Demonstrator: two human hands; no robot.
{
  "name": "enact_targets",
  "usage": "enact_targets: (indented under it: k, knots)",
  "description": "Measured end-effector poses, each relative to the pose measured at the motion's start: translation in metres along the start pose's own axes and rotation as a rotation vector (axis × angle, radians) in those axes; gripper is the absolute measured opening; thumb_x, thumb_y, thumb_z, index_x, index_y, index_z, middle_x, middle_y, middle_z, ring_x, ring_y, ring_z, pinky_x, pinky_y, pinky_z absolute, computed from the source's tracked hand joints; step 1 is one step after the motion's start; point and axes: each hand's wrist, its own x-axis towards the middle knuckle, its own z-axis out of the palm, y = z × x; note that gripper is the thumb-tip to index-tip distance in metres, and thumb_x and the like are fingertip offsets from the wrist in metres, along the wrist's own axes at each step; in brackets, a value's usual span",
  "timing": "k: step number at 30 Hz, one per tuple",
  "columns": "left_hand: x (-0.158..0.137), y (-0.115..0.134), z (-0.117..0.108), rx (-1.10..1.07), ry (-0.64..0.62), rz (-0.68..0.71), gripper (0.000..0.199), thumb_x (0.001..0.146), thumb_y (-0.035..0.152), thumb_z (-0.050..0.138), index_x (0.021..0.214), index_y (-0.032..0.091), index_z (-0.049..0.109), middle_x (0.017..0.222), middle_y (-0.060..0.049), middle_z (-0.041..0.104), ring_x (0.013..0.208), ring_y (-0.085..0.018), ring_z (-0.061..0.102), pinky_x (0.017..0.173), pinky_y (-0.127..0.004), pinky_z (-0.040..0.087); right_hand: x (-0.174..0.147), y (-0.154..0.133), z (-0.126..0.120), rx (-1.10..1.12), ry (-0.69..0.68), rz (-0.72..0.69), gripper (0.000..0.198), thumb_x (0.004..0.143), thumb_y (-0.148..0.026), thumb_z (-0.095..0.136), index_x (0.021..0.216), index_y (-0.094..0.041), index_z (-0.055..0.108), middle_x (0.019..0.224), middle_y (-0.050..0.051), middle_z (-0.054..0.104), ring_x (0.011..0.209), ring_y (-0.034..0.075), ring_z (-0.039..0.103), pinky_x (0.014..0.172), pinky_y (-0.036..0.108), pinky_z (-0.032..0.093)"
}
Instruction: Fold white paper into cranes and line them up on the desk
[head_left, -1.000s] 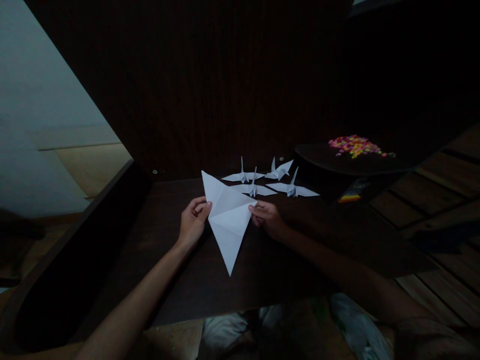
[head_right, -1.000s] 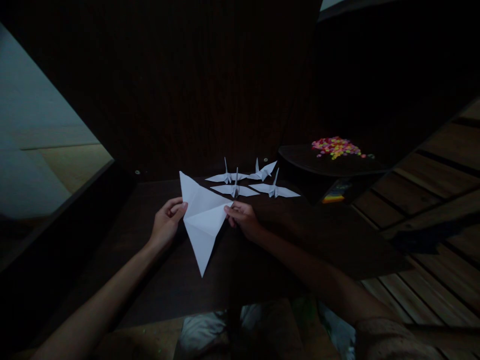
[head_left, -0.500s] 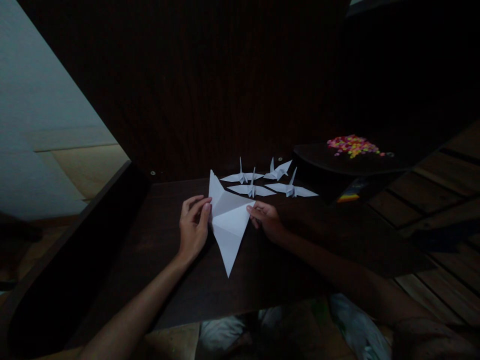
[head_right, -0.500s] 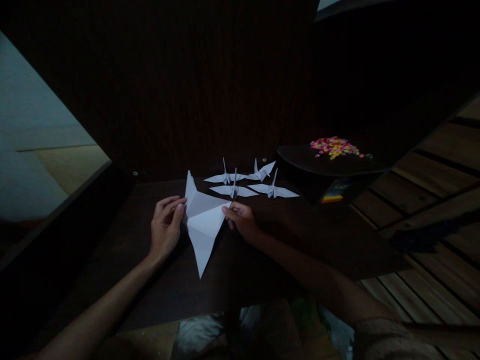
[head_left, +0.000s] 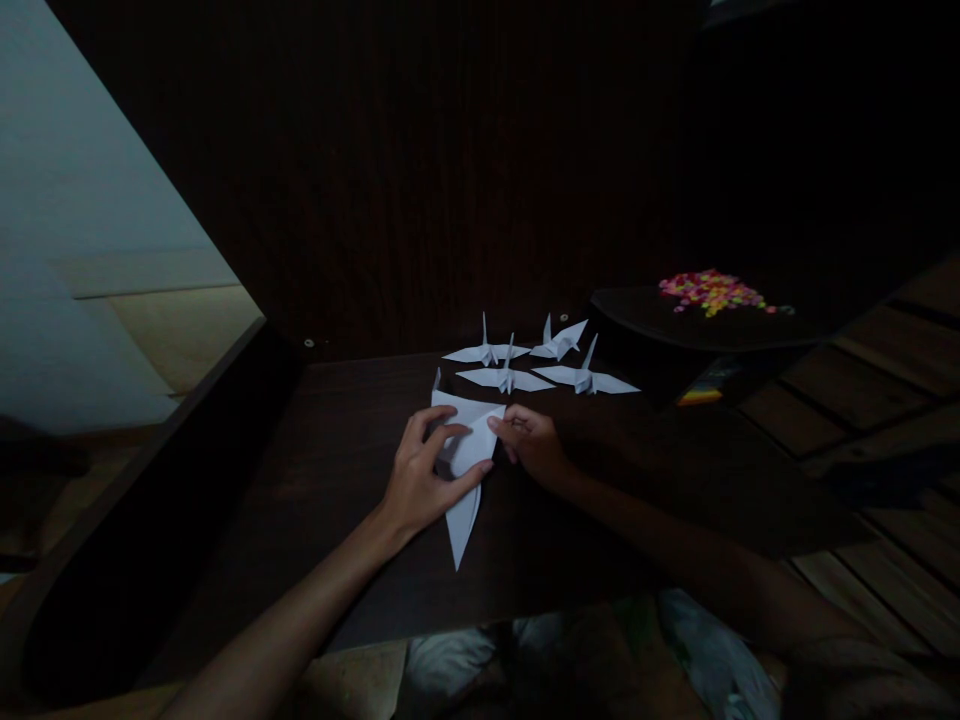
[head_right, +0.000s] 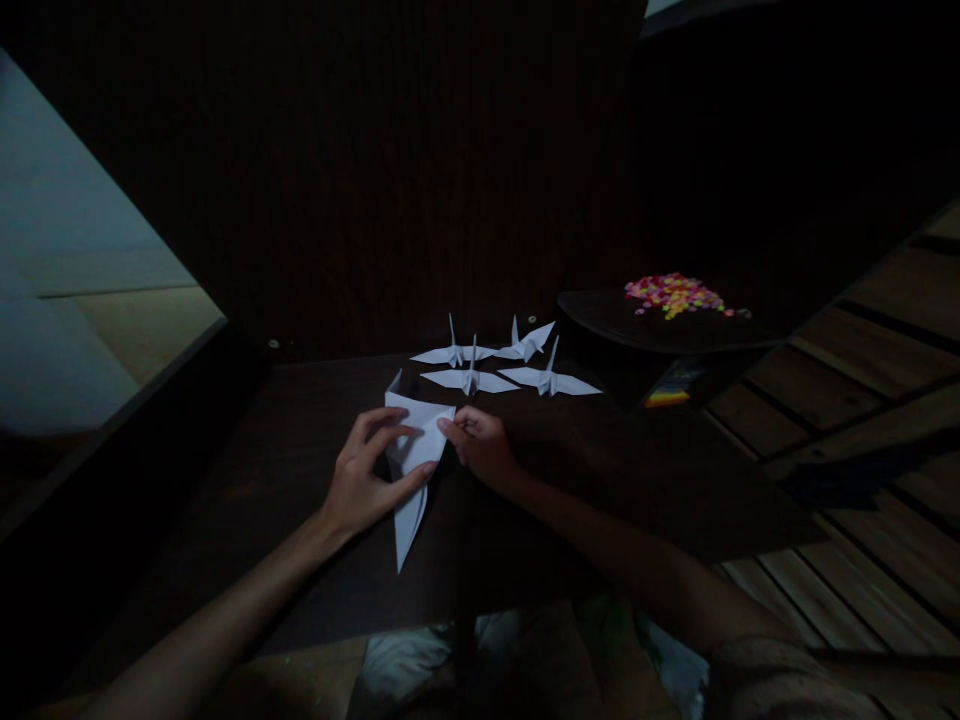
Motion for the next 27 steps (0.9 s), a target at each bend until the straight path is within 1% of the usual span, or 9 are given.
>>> enact_targets:
  k: [6,12,17,19,23,27]
  knots:
    - [-0.0006,-0.0024,0.0028,-0.063,-0.053,-0.026,0.034,0.076,0.032,0.073,0.106,0.021,0.062,0.121,-0.011,0.053,0.116,-0.027,0.052,0.098,-0.041,0.045,-0.0094,-0.0004,0.0002,-0.117,-0.072,-0.111,0.033,0.078,-0.047,0.062,0.063,-0.022,0.048,0.042,-0.007,0.043,0.037,0.008,0.037,0.041,0.023,0.028]
    - [0.0003,-0.0015,0.0027,-0.156,-0.116,-0.079,0.026,0.080,0.027,0.068,0.105,0.022,0.063,0.121,-0.010,0.055,0.115,-0.025,0.054,0.099,-0.040,0.045,-0.0099,0.0021,-0.0028,-0.240,-0.078,-0.158,0.028,0.080,-0.042,0.061,0.064,-0.022,0.049,0.045,-0.006,0.046,0.043,0.011,0.043,0.046,0.024,0.032]
    - [0.0010,-0.0016,0.0016,-0.213,-0.129,-0.080,0.022,0.082,0.027,0.067,0.104,0.021,0.064,0.120,-0.010,0.056,0.114,-0.024,0.055,0.098,-0.041,0.046,-0.0083,0.0029,-0.0043,-0.238,-0.091,-0.184,0.027,0.082,-0.040,0.058,0.065,-0.022,0.045,0.045,-0.007,0.045,0.039,0.010,0.043,0.045,0.024,0.033]
    - [0.0016,-0.0021,0.0008,-0.241,-0.135,-0.077,0.025,0.083,0.028,0.067,0.106,0.022,0.063,0.120,-0.009,0.056,0.113,-0.024,0.055,0.095,-0.040,0.048,-0.0079,0.0032,-0.0050,-0.238,-0.105,-0.213,0.029,0.082,-0.041,0.056,0.065,-0.022,0.044,0.045,-0.007,0.045,0.039,0.010,0.043,0.046,0.024,0.035]
    - [0.0028,-0.0049,-0.0007,-0.312,-0.152,-0.067,0.034,0.083,0.029,0.068,0.115,0.023,0.059,0.123,-0.010,0.053,0.114,-0.024,0.054,0.089,-0.039,0.053,-0.0074,0.0049,-0.0067,-0.287,-0.110,-0.306,0.029,0.084,-0.040,0.055,0.065,-0.022,0.043,0.047,-0.006,0.045,0.045,0.011,0.046,0.049,0.024,0.036]
    - [0.0035,-0.0072,-0.0022,-0.311,-0.152,-0.040,0.037,0.082,0.028,0.069,0.117,0.023,0.057,0.124,-0.010,0.053,0.115,-0.025,0.054,0.087,-0.040,0.054,-0.0080,0.0046,-0.0083,-0.312,-0.144,-0.341,0.027,0.085,-0.039,0.054,0.066,-0.022,0.043,0.053,-0.004,0.046,0.051,0.012,0.048,0.049,0.023,0.035]
